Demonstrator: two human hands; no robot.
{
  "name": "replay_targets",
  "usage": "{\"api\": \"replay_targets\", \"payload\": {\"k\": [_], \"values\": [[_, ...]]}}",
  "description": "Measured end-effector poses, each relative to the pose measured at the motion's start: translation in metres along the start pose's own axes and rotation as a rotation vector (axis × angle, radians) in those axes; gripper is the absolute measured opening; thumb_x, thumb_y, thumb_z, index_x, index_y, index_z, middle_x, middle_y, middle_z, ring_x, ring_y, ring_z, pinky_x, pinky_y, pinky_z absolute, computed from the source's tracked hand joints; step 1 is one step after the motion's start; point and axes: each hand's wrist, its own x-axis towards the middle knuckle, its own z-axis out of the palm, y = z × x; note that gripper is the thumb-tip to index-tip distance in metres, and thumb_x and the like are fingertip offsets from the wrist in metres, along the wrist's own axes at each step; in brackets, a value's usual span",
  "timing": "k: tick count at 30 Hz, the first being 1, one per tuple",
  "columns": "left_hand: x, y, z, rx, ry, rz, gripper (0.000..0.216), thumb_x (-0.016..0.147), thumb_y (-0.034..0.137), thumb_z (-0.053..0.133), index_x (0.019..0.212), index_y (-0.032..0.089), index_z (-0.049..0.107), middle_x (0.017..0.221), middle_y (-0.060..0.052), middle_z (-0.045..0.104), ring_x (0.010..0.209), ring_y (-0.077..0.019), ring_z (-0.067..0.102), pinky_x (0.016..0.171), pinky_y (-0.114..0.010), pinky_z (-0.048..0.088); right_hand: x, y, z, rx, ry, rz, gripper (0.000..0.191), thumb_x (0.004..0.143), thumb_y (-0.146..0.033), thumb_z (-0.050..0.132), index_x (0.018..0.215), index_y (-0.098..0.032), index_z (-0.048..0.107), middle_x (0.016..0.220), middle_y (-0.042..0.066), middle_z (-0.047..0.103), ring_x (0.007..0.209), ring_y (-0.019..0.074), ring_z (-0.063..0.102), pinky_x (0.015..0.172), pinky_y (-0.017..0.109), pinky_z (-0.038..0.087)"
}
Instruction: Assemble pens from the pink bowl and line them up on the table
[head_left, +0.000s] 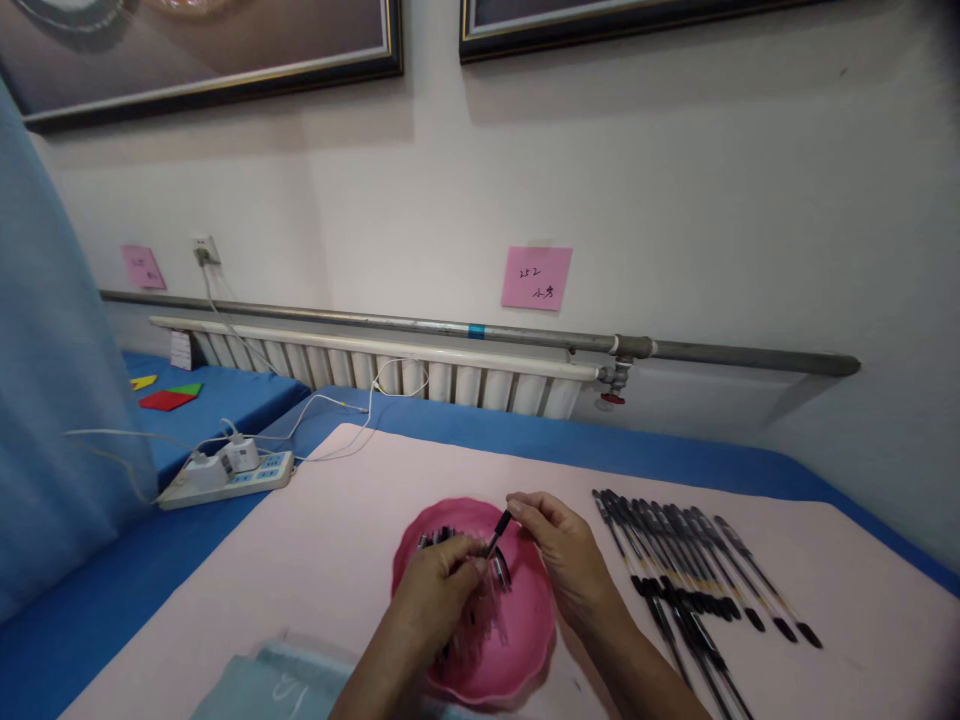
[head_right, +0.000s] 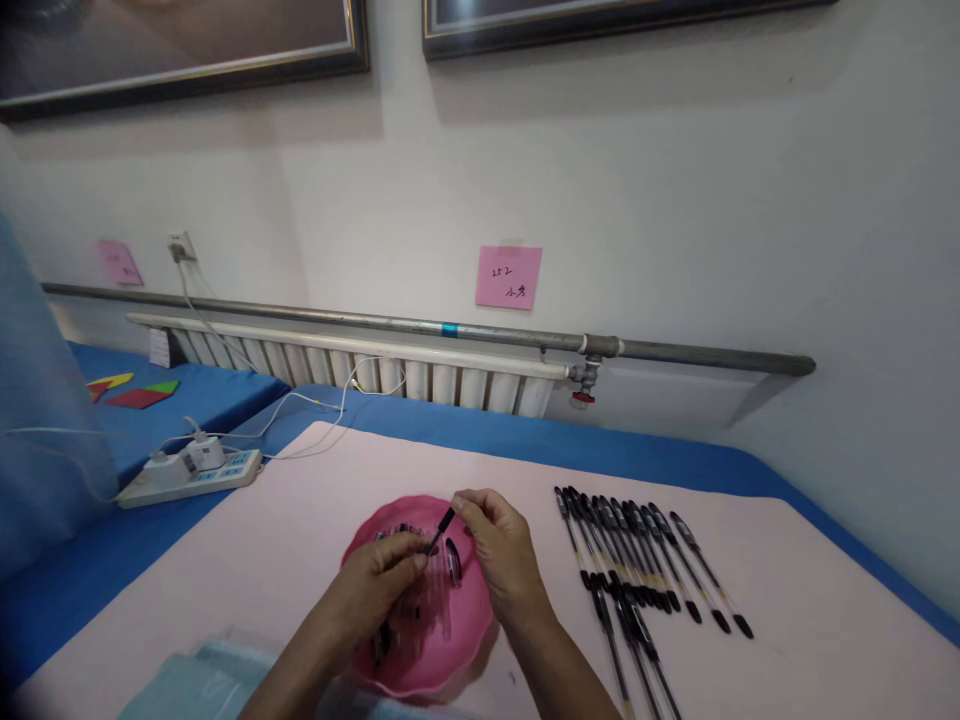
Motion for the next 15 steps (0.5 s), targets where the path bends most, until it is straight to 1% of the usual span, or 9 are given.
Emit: {"api": "replay_targets", "payload": {"k": [2,5,7,11,15], "values": [[-0.0003,0.0010,-0.0004,0.002,0.002,0.005,0.024,0.075,0.031,0.052,0.088,0.020,0.068,0.071,0.000,0.057,0.061,-0.0126,0.048,0.059,-0.025,0.039,0.0007,0.0012,0.0002,-0.005,-0.013,0.002,0.017,0.066,-0.037,0.073,0.071,-0.020,0.072,0.072,0.001,0.067,0.068,0.0173,0.055,0.065,0.028,0.042],[-0.0005,0.0010,-0.0009,-0.031,-0.008,-0.017,0.027,0.076,0.034,0.052,0.092,0.019,0.068,0.064,0.001,0.054,0.056,-0.0122,0.046,0.055,-0.025,0.037,0.0022,0.0019,-0.0004,-0.005,-0.039,0.000,0.019,0.067,-0.037,0.072,0.075,-0.020,0.073,0.081,0.004,0.070,0.074,0.0191,0.057,0.068,0.028,0.043],[-0.0005,0.0006,-0.0010,-0.032,-0.007,-0.011,0.027,0.076,0.035,0.052,0.091,0.019,0.068,0.064,0.001,0.054,0.056,-0.0124,0.046,0.054,-0.025,0.037,0.0027,0.0019,-0.0010,-0.005,-0.050,-0.004,0.020,0.066,-0.037,0.072,0.076,-0.020,0.073,0.083,0.005,0.071,0.076,0.0198,0.058,0.069,0.029,0.043],[-0.0008,0.0012,-0.0010,0.053,0.034,0.047,0.024,0.076,0.033,0.051,0.086,0.021,0.069,0.069,0.000,0.057,0.060,-0.0136,0.047,0.057,-0.026,0.039,0.0019,0.0020,-0.0012,-0.013,-0.051,-0.007,0.020,0.067,-0.038,0.072,0.073,-0.020,0.072,0.075,0.002,0.069,0.068,0.0173,0.056,0.064,0.027,0.042],[-0.0017,0.0039,-0.0013,0.101,0.057,0.029,0.024,0.077,0.032,0.049,0.086,0.022,0.069,0.062,0.001,0.054,0.054,-0.0128,0.046,0.051,-0.025,0.037,0.0000,0.0022,-0.0001,-0.023,-0.031,-0.004,0.019,0.068,-0.038,0.072,0.067,-0.020,0.067,0.064,-0.002,0.062,0.060,0.0140,0.052,0.059,0.025,0.041]]}}
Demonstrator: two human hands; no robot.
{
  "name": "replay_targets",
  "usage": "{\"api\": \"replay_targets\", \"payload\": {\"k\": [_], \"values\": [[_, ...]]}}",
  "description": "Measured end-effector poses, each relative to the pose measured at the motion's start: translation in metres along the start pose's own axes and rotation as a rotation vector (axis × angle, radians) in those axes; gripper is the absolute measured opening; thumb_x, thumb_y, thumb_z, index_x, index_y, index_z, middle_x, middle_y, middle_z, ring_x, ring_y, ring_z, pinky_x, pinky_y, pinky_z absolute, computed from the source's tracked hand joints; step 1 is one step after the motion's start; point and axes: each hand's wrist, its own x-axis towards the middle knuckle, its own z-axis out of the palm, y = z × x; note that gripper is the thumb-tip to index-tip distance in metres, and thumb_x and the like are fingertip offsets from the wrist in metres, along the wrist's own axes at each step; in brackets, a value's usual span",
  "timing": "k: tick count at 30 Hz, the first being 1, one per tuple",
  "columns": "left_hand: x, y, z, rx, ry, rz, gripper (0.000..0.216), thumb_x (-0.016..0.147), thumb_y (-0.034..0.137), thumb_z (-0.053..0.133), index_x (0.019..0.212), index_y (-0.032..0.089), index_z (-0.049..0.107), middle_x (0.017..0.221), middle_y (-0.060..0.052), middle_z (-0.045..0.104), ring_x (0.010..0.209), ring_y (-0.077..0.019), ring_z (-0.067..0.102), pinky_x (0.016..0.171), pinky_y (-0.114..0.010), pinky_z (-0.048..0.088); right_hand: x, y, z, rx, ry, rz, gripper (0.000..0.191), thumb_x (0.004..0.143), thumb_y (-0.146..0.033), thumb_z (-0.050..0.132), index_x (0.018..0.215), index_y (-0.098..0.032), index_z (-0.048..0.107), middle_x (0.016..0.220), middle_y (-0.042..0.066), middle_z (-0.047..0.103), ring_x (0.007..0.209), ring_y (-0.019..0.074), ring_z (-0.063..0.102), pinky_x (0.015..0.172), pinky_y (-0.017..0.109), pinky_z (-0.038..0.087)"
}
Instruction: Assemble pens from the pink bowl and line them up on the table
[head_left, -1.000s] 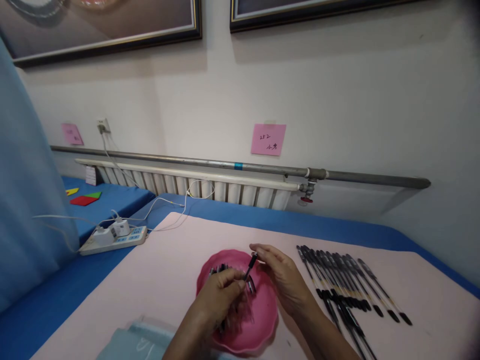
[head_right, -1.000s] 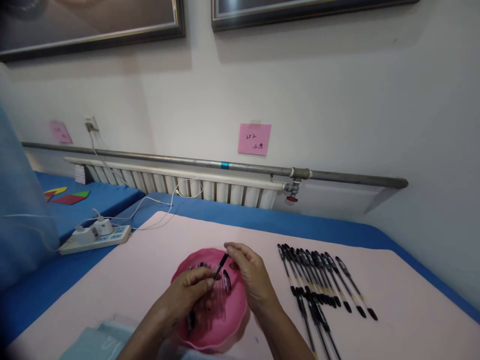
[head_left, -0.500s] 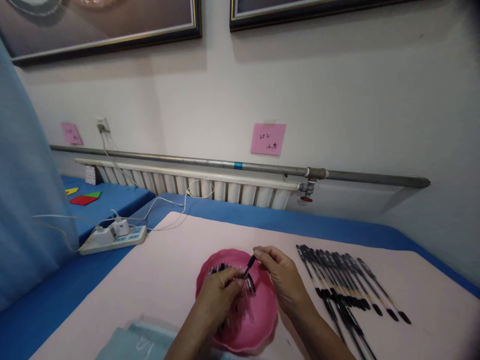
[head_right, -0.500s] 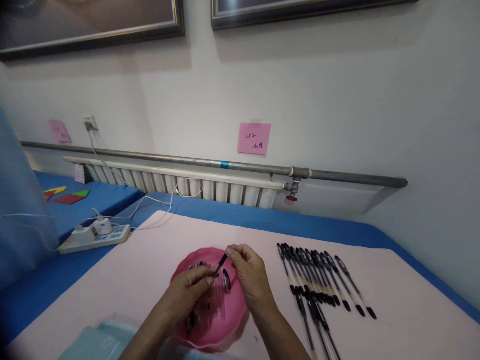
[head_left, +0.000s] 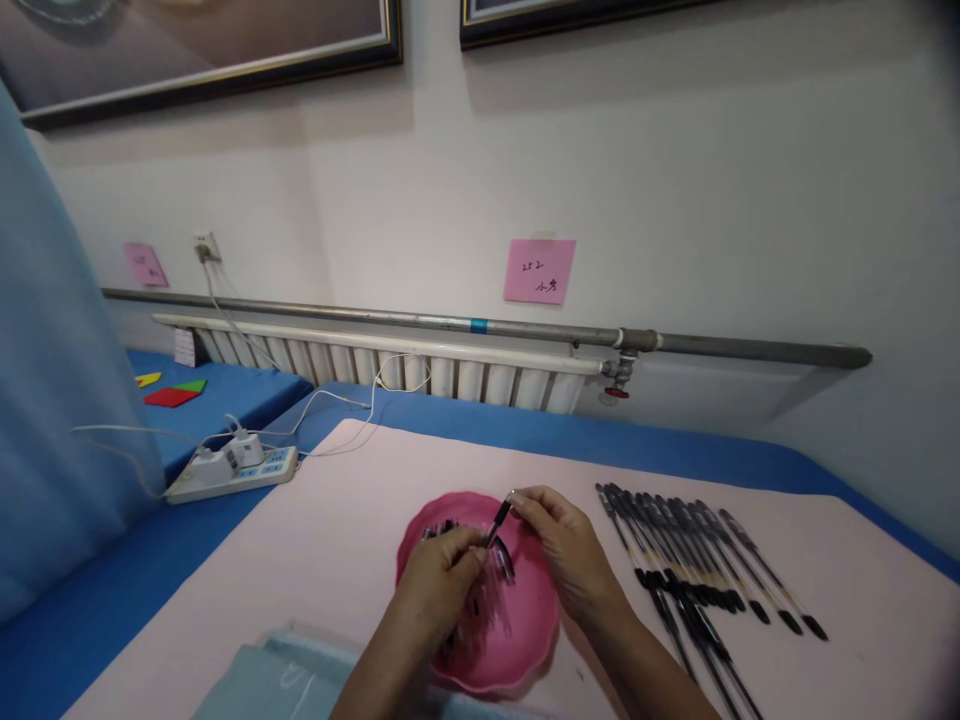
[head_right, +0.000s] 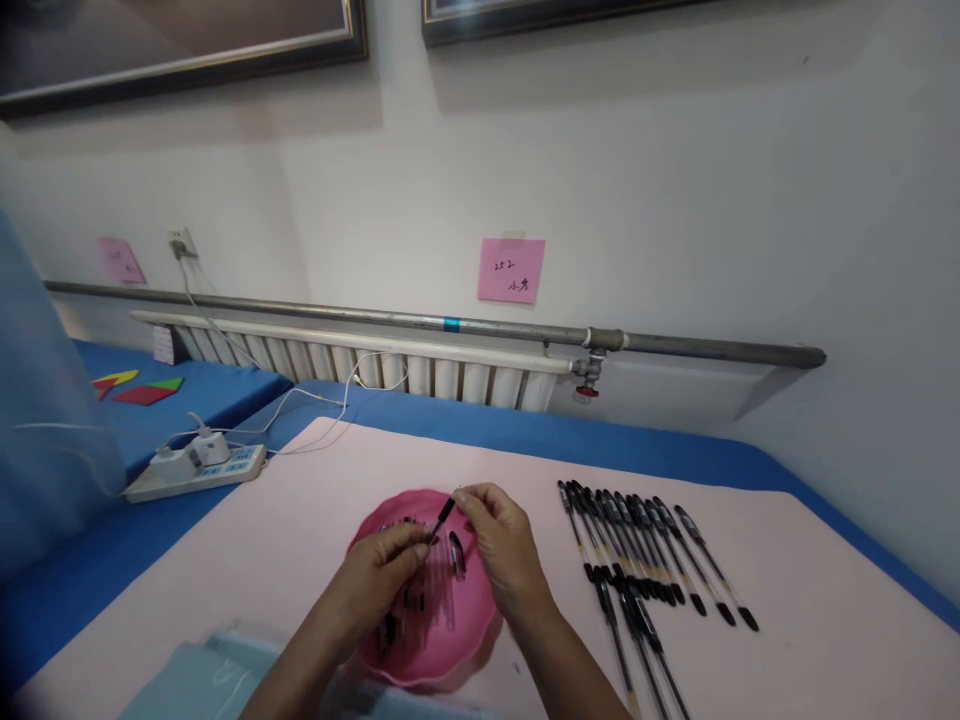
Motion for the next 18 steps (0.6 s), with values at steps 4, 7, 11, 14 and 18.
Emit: {"api": "replay_targets", "payload": {"k": [4,7,11,14,18], "values": [[-0.001,0.005,-0.001,-0.052,-0.012,-0.074,0.024,0.076,0.032,0.050,0.087,0.020,0.067,0.057,0.002,0.052,0.045,-0.0105,0.043,0.044,-0.023,0.033,-0.004,0.001,0.006,0.004,-0.068,0.049,0.023,0.070,-0.039,0.071,0.079,-0.019,0.068,0.062,-0.002,0.061,0.053,0.0116,0.050,0.051,0.023,0.039],[-0.003,0.009,-0.008,-0.082,-0.046,-0.110,0.029,0.075,0.036,0.052,0.094,0.019,0.066,0.059,0.001,0.054,0.045,-0.0100,0.044,0.043,-0.022,0.034,-0.006,0.001,0.011,0.045,-0.168,0.105,0.023,0.068,-0.039,0.071,0.070,-0.018,0.064,0.053,-0.004,0.056,0.042,0.0088,0.045,0.041,0.021,0.034],[-0.006,0.012,-0.032,-0.063,0.115,-0.129,0.035,0.074,0.037,0.054,0.102,0.018,0.062,0.080,-0.002,0.063,0.063,-0.0141,0.055,0.050,-0.024,0.042,-0.003,-0.001,0.010,0.150,-0.077,0.115,0.025,0.068,-0.041,0.070,0.067,-0.019,0.057,0.056,-0.004,0.060,0.046,0.0094,0.050,0.042,0.020,0.036],[-0.006,0.012,-0.052,0.203,0.251,-0.107,0.024,0.078,0.034,0.048,0.084,0.017,0.063,0.072,-0.002,0.062,0.067,-0.0151,0.056,0.057,-0.025,0.041,0.003,-0.003,0.005,0.230,-0.001,0.128,0.026,0.066,-0.040,0.071,0.068,-0.019,0.055,0.061,-0.002,0.062,0.051,0.0103,0.055,0.044,0.020,0.039],[-0.005,0.009,-0.057,0.821,0.257,-0.094,0.023,0.077,0.021,0.046,0.081,0.018,0.069,0.085,-0.008,0.066,0.083,-0.0190,0.057,0.075,-0.030,0.041,0.007,-0.005,0.001,0.281,0.024,0.148,0.026,0.064,-0.036,0.073,0.067,-0.018,0.055,0.058,-0.002,0.062,0.048,0.0094,0.055,0.041,0.019,0.037]]}}
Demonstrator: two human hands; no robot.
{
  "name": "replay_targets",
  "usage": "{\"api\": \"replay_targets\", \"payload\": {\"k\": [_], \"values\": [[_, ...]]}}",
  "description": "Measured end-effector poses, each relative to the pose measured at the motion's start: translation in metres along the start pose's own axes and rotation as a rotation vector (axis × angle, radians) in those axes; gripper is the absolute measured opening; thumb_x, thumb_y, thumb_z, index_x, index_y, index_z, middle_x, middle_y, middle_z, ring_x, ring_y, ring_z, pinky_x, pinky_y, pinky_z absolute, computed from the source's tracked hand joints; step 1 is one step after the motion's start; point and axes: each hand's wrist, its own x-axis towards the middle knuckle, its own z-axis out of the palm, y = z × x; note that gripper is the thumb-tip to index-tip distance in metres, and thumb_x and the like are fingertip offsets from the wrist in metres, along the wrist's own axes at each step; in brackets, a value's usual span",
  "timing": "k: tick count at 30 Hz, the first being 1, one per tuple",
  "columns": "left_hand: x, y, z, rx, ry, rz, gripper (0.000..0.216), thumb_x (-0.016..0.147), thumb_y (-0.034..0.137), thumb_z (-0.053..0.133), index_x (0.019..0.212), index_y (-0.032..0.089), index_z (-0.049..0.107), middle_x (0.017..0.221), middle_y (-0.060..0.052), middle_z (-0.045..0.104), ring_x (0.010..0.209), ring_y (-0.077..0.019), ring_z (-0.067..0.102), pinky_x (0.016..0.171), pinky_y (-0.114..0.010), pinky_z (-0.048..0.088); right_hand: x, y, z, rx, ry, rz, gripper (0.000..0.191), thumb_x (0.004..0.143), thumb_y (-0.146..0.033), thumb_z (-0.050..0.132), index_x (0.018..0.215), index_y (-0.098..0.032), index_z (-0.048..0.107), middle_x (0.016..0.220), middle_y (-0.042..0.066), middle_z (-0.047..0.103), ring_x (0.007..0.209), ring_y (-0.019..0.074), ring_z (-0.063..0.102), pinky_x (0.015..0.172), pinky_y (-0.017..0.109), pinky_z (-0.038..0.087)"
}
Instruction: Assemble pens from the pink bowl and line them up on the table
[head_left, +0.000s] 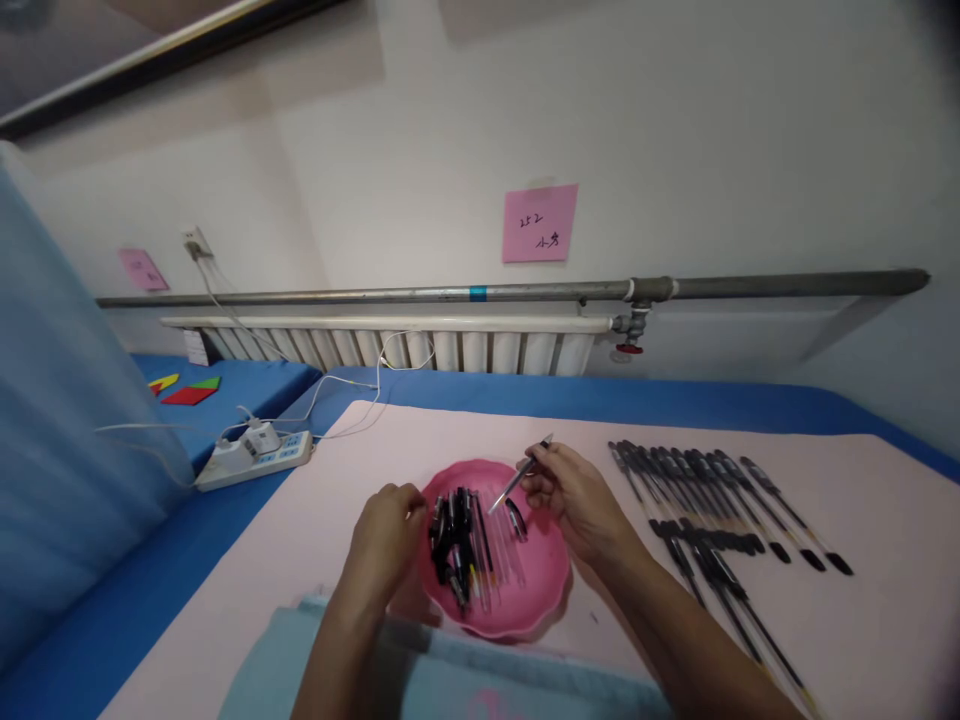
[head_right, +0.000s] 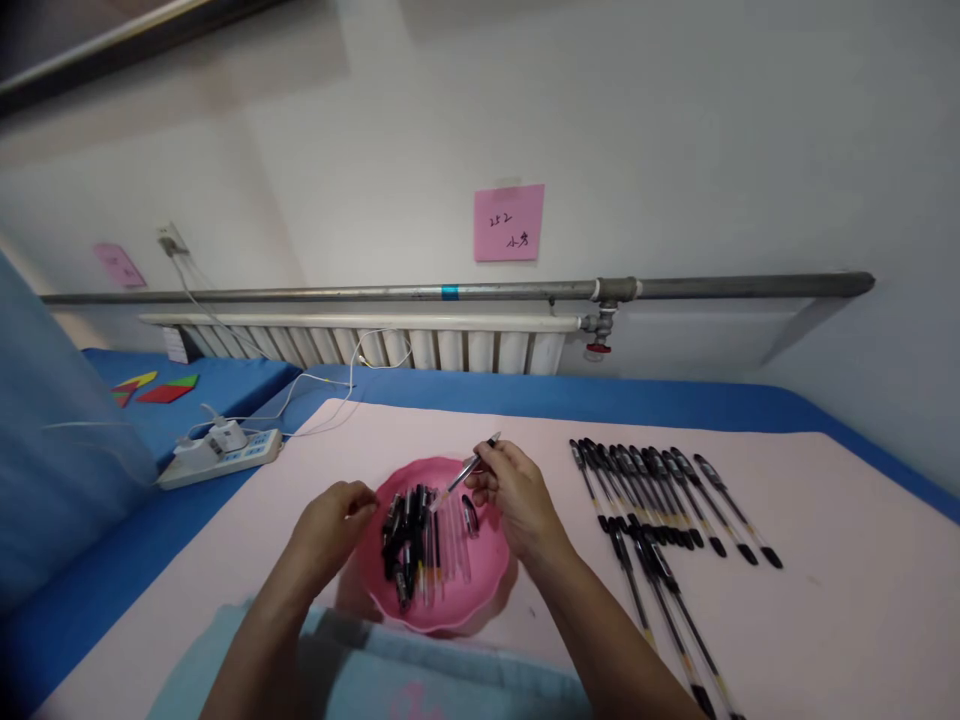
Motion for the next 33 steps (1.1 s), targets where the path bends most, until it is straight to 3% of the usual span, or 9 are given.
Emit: {"api": "replay_targets", "payload": {"k": [4,9,15,18,25,33], "values": [[-0.003,0.010,0.009,0.367,-0.095,0.003,0.030,0.075,0.015,0.047,0.088,0.023,0.072,0.110,-0.012,0.062,0.107,-0.0302,0.050,0.086,-0.042,0.037,0.001,-0.001,0.000,0.019,0.005,-0.007,0.023,0.065,-0.034,0.072,0.067,-0.017,0.056,0.054,-0.003,0.060,0.046,0.0083,0.054,0.040,0.018,0.036],[-0.006,0.022,0.018,0.414,-0.081,0.002,0.034,0.069,0.019,0.055,0.101,0.023,0.068,0.134,-0.012,0.047,0.125,-0.0350,0.034,0.094,-0.048,0.032,0.000,-0.001,-0.001,0.022,0.014,-0.007,0.022,0.066,-0.032,0.072,0.068,-0.017,0.056,0.055,-0.003,0.061,0.046,0.0081,0.054,0.039,0.017,0.036],[-0.002,0.023,0.024,0.415,-0.096,0.021,0.030,0.069,0.024,0.059,0.098,0.025,0.068,0.131,-0.009,0.049,0.123,-0.0312,0.037,0.095,-0.043,0.033,0.002,0.002,-0.003,0.023,0.004,0.000,0.023,0.065,-0.034,0.073,0.068,-0.017,0.057,0.053,-0.002,0.061,0.046,0.0085,0.055,0.038,0.016,0.036],[0.001,0.018,0.020,0.413,-0.087,-0.008,0.029,0.077,0.024,0.049,0.100,0.024,0.068,0.133,-0.009,0.049,0.121,-0.0283,0.040,0.094,-0.040,0.035,0.003,0.003,-0.004,0.024,0.007,-0.004,0.023,0.065,-0.034,0.072,0.067,-0.017,0.057,0.054,-0.002,0.061,0.046,0.0083,0.055,0.038,0.016,0.036],[-0.004,0.012,0.019,0.504,-0.181,0.008,0.035,0.071,0.015,0.049,0.096,0.025,0.070,0.126,-0.013,0.054,0.119,-0.0353,0.042,0.090,-0.048,0.037,0.004,0.003,-0.004,0.020,0.002,-0.008,0.021,0.066,-0.032,0.071,0.066,-0.017,0.057,0.055,-0.002,0.061,0.046,0.0079,0.055,0.039,0.016,0.037],[-0.004,0.010,0.024,0.473,-0.200,0.031,0.030,0.070,0.019,0.049,0.091,0.024,0.069,0.107,-0.013,0.059,0.102,-0.0322,0.051,0.081,-0.044,0.041,0.003,0.003,-0.004,0.016,-0.011,-0.022,0.023,0.066,-0.034,0.071,0.065,-0.017,0.055,0.056,-0.002,0.061,0.047,0.0083,0.055,0.040,0.017,0.037]]}}
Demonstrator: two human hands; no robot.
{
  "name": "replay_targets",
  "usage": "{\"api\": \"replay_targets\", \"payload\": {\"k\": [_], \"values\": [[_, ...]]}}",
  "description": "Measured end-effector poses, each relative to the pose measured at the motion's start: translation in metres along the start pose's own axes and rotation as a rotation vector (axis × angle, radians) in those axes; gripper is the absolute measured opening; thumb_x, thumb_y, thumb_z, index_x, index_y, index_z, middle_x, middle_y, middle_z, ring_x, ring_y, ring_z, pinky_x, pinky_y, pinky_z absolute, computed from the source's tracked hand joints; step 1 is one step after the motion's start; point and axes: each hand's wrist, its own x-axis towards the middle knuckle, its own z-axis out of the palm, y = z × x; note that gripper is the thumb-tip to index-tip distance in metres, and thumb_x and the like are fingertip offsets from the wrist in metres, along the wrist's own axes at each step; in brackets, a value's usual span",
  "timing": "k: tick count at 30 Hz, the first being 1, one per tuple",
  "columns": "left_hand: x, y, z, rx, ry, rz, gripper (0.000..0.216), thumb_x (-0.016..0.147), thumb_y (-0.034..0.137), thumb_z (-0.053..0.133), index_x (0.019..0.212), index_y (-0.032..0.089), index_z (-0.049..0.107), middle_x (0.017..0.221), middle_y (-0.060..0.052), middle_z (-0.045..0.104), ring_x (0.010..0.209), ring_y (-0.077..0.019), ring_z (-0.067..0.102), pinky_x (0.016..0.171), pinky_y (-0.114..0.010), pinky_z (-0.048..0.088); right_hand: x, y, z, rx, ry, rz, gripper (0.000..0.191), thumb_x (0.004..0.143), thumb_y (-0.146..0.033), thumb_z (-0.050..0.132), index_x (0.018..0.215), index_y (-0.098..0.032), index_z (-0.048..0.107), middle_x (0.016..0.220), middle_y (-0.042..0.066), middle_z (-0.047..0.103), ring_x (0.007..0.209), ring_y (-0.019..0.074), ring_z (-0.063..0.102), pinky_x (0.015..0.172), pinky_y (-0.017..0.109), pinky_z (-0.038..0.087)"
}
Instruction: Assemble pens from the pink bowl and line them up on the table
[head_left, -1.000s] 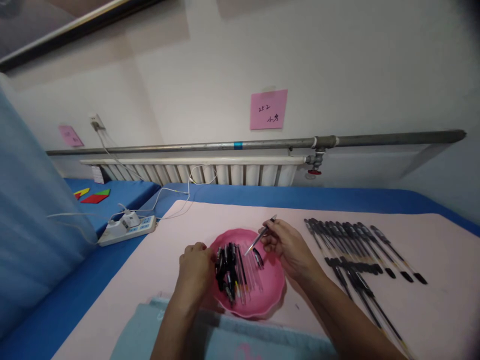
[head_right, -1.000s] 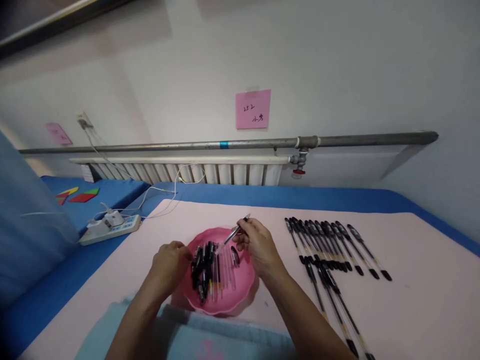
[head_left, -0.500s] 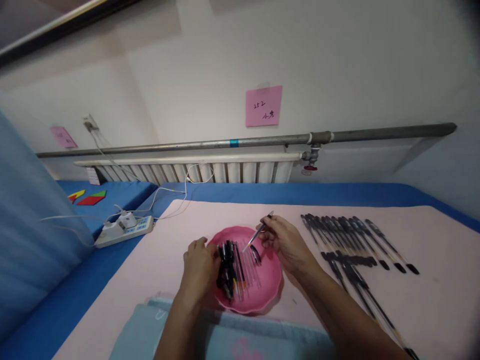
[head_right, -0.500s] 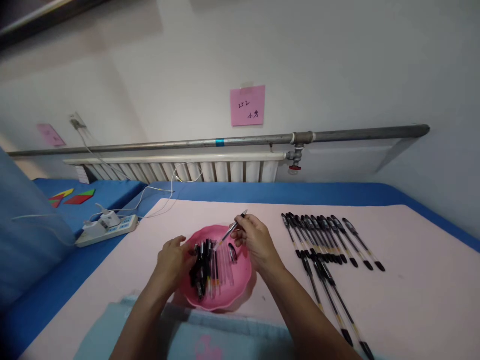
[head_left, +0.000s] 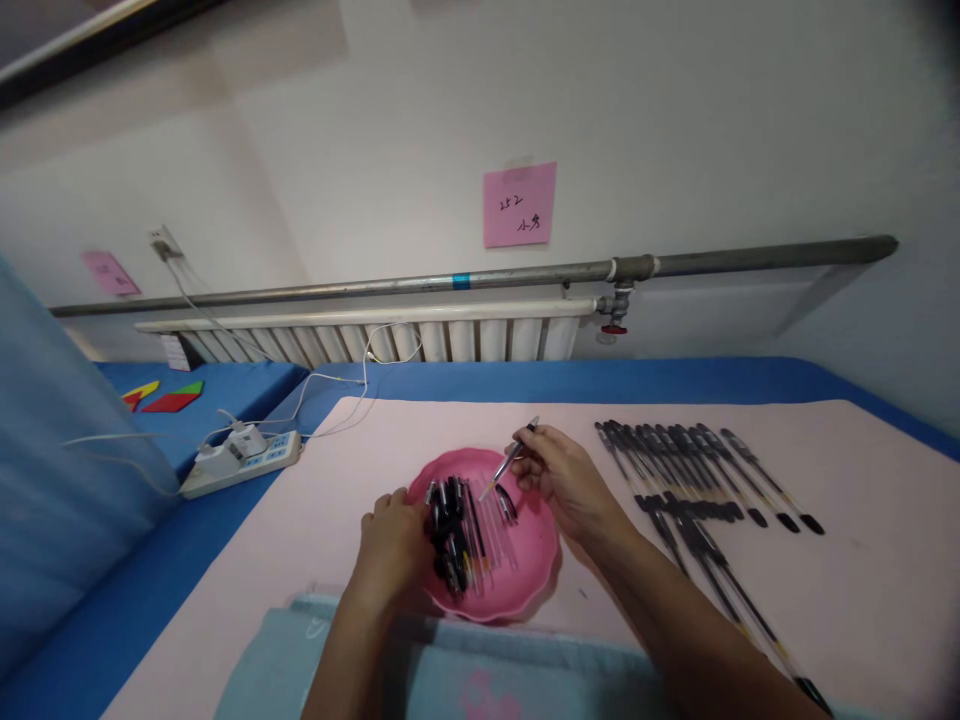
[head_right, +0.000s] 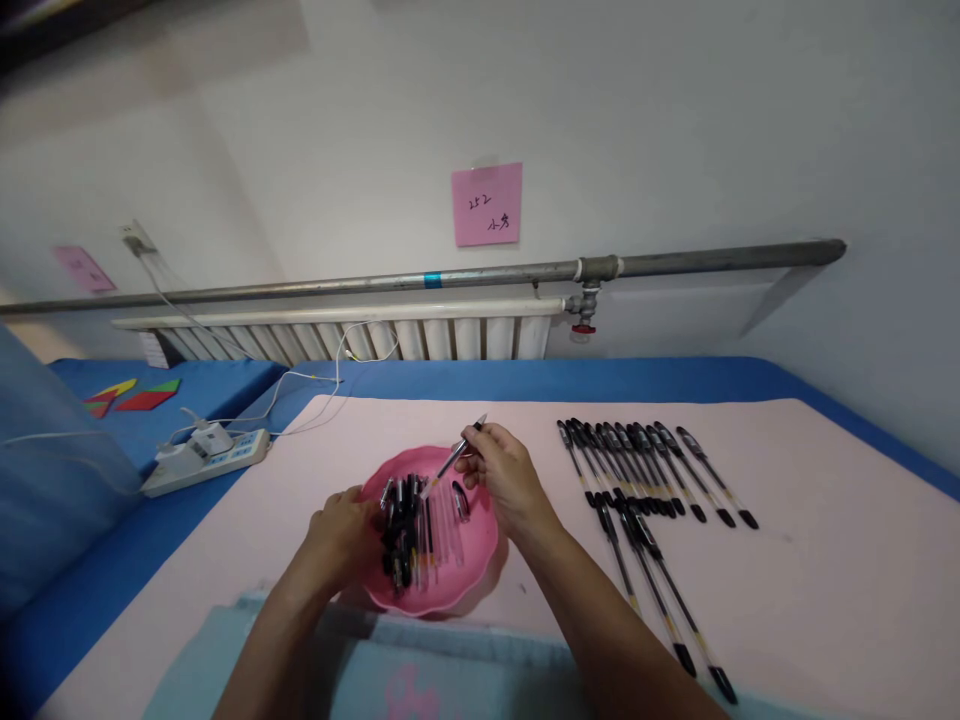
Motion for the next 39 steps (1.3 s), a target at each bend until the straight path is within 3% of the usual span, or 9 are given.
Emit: {"api": "replay_targets", "payload": {"k": [5,9,13,18,24,30,34,39], "values": [[0.003,0.001,0.000,-0.022,-0.019,-0.004,0.030,0.064,0.025,0.057,0.092,0.025,0.069,0.110,-0.013,0.057,0.103,-0.0342,0.050,0.081,-0.044,0.041,0.000,0.000,-0.001,-0.010,-0.005,0.004,0.023,0.066,-0.034,0.071,0.065,-0.017,0.055,0.055,-0.003,0.061,0.047,0.0085,0.055,0.040,0.018,0.037],[0.003,0.001,-0.001,-0.025,-0.028,-0.029,0.027,0.072,0.024,0.051,0.091,0.027,0.070,0.109,-0.012,0.059,0.102,-0.0319,0.051,0.080,-0.042,0.041,0.000,0.001,-0.002,-0.020,-0.010,0.002,0.022,0.067,-0.033,0.070,0.065,-0.017,0.055,0.056,-0.002,0.061,0.047,0.0086,0.055,0.041,0.018,0.038],[-0.005,0.005,-0.010,0.017,0.055,-0.067,0.031,0.075,0.027,0.048,0.099,0.024,0.067,0.116,-0.013,0.057,0.107,-0.0323,0.049,0.082,-0.043,0.039,0.000,0.001,-0.002,-0.028,-0.007,-0.001,0.021,0.068,-0.033,0.070,0.064,-0.017,0.056,0.056,-0.002,0.061,0.047,0.0085,0.055,0.041,0.018,0.038],[-0.016,0.019,-0.018,0.112,-0.041,0.023,0.032,0.072,0.021,0.048,0.095,0.019,0.069,0.099,-0.014,0.066,0.096,-0.0311,0.055,0.079,-0.042,0.038,-0.001,-0.001,0.000,-0.031,0.000,0.004,0.021,0.067,-0.032,0.069,0.063,-0.017,0.056,0.055,-0.003,0.061,0.046,0.0086,0.054,0.041,0.018,0.037],[-0.023,0.036,-0.017,0.110,-0.074,0.055,0.030,0.074,0.016,0.045,0.088,0.016,0.071,0.096,-0.017,0.069,0.097,-0.0322,0.057,0.081,-0.046,0.035,-0.001,-0.001,0.000,-0.027,-0.004,-0.001,0.020,0.067,-0.032,0.070,0.064,-0.017,0.056,0.056,-0.002,0.061,0.046,0.0086,0.054,0.040,0.018,0.037],[-0.022,0.041,-0.010,0.092,-0.088,0.086,0.026,0.071,0.012,0.047,0.080,0.012,0.071,0.083,-0.019,0.071,0.084,-0.0316,0.063,0.077,-0.043,0.035,-0.002,-0.002,0.000,-0.028,-0.004,-0.007,0.022,0.067,-0.033,0.070,0.063,-0.017,0.055,0.056,-0.002,0.061,0.047,0.0086,0.054,0.040,0.018,0.038],[-0.020,0.038,-0.006,-0.023,-0.011,0.081,0.014,0.062,0.013,0.058,0.069,0.013,0.070,0.073,-0.018,0.071,0.076,-0.0336,0.064,0.075,-0.043,0.035,-0.002,-0.003,0.000,-0.029,0.001,-0.007,0.023,0.066,-0.034,0.071,0.062,-0.018,0.055,0.055,-0.002,0.061,0.046,0.0085,0.054,0.041,0.018,0.037],[-0.019,0.039,-0.004,-0.114,0.049,0.041,0.019,0.057,0.012,0.060,0.075,0.012,0.068,0.078,-0.018,0.071,0.078,-0.0316,0.064,0.075,-0.041,0.037,-0.003,-0.005,0.002,-0.031,0.009,-0.002,0.023,0.066,-0.034,0.071,0.062,-0.018,0.055,0.053,-0.002,0.060,0.046,0.0085,0.054,0.041,0.017,0.037]]}}
